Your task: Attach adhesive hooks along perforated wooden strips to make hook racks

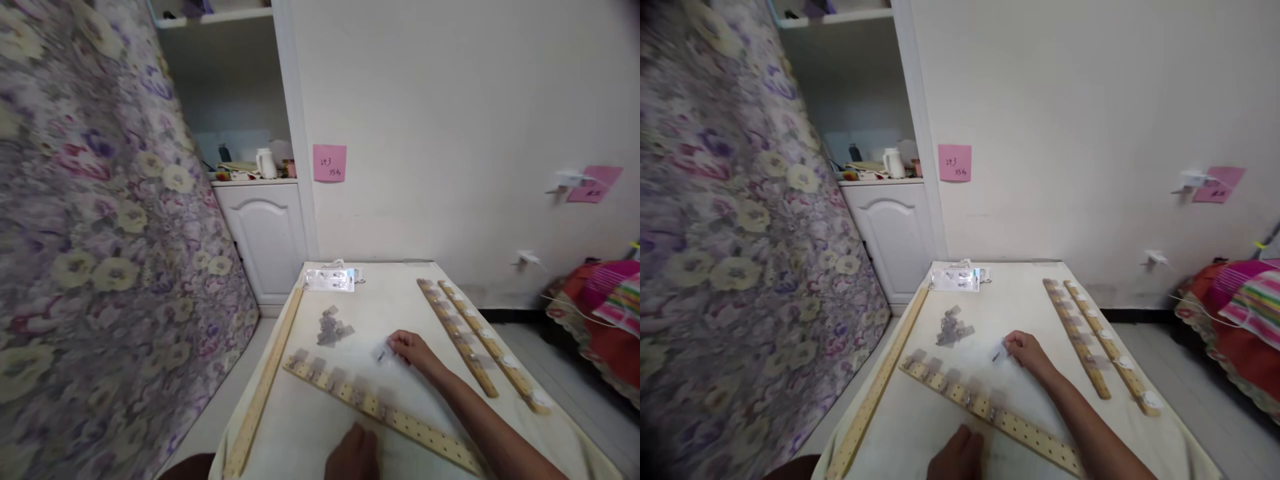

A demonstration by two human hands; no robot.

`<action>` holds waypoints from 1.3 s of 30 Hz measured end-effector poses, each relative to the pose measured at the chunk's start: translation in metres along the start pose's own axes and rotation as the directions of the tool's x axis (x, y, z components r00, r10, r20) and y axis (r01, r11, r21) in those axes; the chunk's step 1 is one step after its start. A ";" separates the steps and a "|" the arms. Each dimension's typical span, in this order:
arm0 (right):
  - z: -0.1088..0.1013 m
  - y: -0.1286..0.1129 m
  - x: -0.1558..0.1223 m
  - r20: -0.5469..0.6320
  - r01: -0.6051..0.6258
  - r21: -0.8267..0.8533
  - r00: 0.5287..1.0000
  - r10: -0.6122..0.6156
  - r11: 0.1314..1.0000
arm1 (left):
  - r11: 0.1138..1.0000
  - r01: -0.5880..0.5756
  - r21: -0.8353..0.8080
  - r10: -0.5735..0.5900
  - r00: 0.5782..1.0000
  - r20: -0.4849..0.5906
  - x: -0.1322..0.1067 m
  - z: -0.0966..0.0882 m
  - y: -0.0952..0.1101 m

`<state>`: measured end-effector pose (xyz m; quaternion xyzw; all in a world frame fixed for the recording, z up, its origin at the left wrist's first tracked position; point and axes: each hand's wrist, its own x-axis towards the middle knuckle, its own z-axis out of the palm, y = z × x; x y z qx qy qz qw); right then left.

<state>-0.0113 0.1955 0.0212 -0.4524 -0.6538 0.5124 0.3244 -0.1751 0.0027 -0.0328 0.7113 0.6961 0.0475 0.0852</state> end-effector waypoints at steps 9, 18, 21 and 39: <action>-0.026 0.019 -0.089 0.199 -0.136 0.110 0.974 0.112 0.985 | 0.989 -0.120 -0.081 0.098 0.967 -0.235 -0.017 -0.034 0.011; -0.013 0.030 -0.093 0.211 -0.061 0.138 0.977 0.031 0.989 | 0.933 -0.276 -0.232 0.182 0.916 -0.358 -0.027 -0.013 0.026; -0.016 0.031 -0.094 0.180 -0.072 0.105 0.982 0.052 0.992 | 0.902 -0.331 -0.279 0.238 0.918 -0.318 -0.030 -0.010 0.041; -0.013 0.035 -0.091 0.115 -0.017 0.011 0.993 0.016 1.000 | 0.986 -0.096 -0.138 0.100 0.995 0.027 -0.020 -0.032 0.071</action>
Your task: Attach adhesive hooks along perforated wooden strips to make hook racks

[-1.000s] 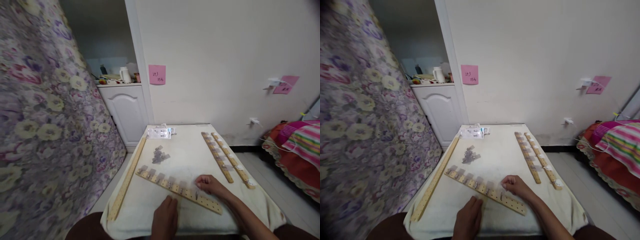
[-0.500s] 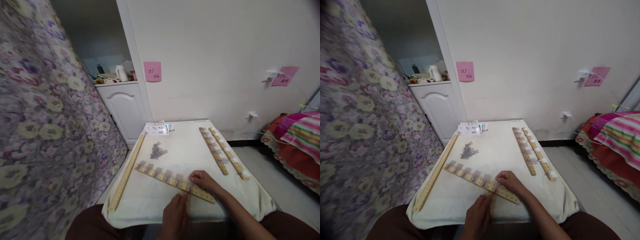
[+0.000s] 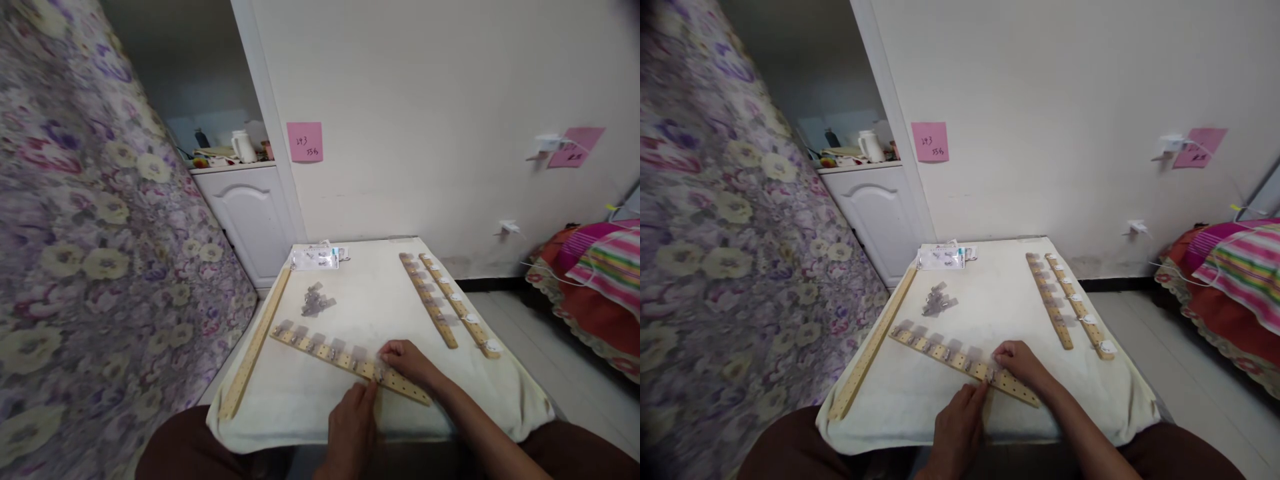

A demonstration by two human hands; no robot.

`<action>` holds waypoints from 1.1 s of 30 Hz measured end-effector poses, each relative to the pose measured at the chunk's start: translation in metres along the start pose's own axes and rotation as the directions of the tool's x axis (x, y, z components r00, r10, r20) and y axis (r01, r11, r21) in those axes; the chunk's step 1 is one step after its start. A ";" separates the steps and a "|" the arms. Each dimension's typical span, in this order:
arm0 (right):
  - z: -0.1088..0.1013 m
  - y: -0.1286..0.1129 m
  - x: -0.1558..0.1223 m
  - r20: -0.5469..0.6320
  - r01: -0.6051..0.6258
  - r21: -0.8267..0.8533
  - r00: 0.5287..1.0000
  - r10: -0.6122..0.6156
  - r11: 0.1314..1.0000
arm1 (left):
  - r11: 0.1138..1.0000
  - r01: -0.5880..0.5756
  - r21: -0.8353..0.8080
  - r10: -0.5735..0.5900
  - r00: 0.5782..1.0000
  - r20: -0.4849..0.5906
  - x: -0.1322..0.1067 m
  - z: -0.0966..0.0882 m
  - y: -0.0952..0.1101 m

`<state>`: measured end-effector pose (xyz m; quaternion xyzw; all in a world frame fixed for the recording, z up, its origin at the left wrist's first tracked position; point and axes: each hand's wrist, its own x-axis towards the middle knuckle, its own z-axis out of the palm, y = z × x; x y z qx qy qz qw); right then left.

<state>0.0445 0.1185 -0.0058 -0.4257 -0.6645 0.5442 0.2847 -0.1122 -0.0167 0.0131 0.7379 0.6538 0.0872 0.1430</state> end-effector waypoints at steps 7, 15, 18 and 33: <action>-0.001 0.001 -0.001 -0.009 0.014 -0.086 1.000 -0.015 0.996 | 1.000 0.013 0.011 -0.013 1.000 0.012 0.001 0.001 0.000; -0.001 0.005 -0.002 -0.008 0.017 -0.072 1.000 -0.018 0.997 | 1.000 0.009 -0.007 -0.009 1.000 0.013 0.001 0.003 -0.002; -0.001 0.003 -0.002 -0.008 0.022 -0.063 1.000 -0.023 0.998 | 1.000 0.007 -0.018 -0.007 1.000 0.022 0.002 0.004 -0.003; -0.002 0.002 -0.003 0.005 0.017 -0.060 1.000 -0.017 0.998 | 1.000 0.011 0.013 -0.012 0.999 0.036 0.002 0.004 -0.003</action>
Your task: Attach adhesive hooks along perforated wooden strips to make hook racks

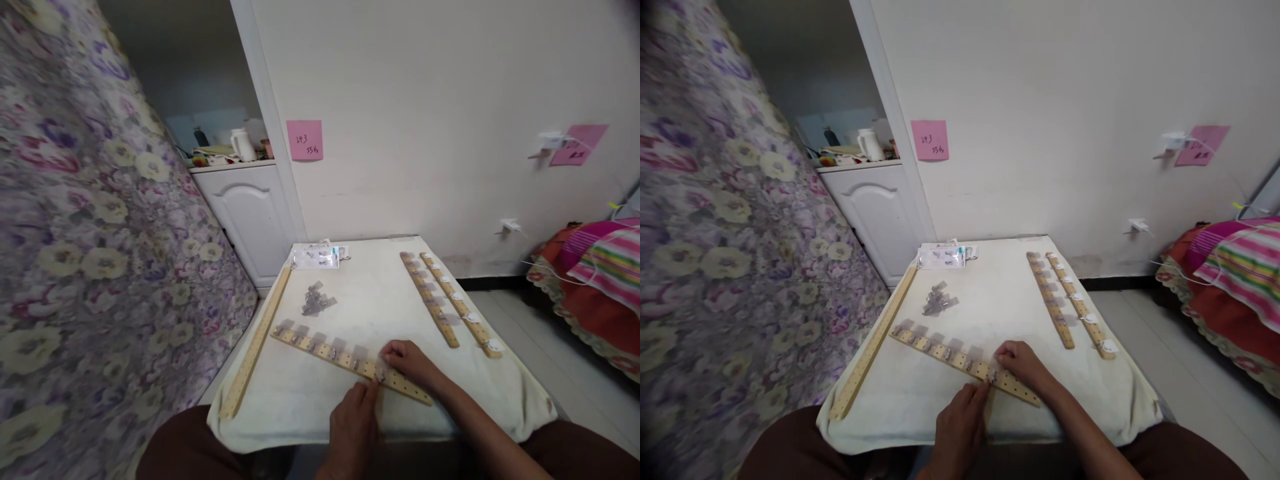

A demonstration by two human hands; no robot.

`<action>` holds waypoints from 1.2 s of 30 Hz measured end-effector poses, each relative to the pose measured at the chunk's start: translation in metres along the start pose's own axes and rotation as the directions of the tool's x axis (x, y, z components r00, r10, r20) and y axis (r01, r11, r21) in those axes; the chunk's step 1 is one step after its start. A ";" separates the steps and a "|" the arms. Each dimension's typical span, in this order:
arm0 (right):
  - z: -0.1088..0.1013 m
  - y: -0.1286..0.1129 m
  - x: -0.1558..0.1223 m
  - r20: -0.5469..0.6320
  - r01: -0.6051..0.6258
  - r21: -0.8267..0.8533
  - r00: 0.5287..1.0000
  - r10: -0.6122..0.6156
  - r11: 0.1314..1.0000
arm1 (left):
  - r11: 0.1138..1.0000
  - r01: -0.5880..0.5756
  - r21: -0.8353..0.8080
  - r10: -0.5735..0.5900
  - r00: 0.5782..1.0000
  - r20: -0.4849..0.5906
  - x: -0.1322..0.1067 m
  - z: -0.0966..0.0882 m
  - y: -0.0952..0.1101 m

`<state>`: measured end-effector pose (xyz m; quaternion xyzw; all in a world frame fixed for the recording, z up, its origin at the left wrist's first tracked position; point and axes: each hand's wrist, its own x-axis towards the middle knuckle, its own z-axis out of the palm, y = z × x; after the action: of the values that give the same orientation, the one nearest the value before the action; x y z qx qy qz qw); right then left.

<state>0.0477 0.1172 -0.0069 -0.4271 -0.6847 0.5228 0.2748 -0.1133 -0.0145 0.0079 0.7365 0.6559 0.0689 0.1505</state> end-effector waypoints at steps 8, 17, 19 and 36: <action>0.001 0.001 -0.002 0.023 -0.021 0.027 1.000 0.020 0.999 | 1.000 0.000 0.017 0.001 1.000 -0.007 0.001 0.000 0.002; 0.003 0.004 0.001 -0.005 -0.036 0.006 0.999 0.036 0.999 | 1.000 -0.007 0.026 0.008 1.000 -0.020 0.001 0.000 0.001; 0.004 0.002 0.001 -0.012 -0.039 0.009 0.999 0.039 0.999 | 0.999 -0.003 0.038 0.004 1.000 -0.014 0.001 0.000 0.002; 0.006 0.004 0.001 -0.041 -0.042 0.102 0.998 0.047 0.994 | 0.999 0.011 0.030 -0.012 0.999 0.036 0.003 -0.003 0.002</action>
<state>0.0429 0.1156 -0.0128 -0.4391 -0.6415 0.5533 0.2992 -0.1123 -0.0115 0.0108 0.7361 0.6581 0.0449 0.1516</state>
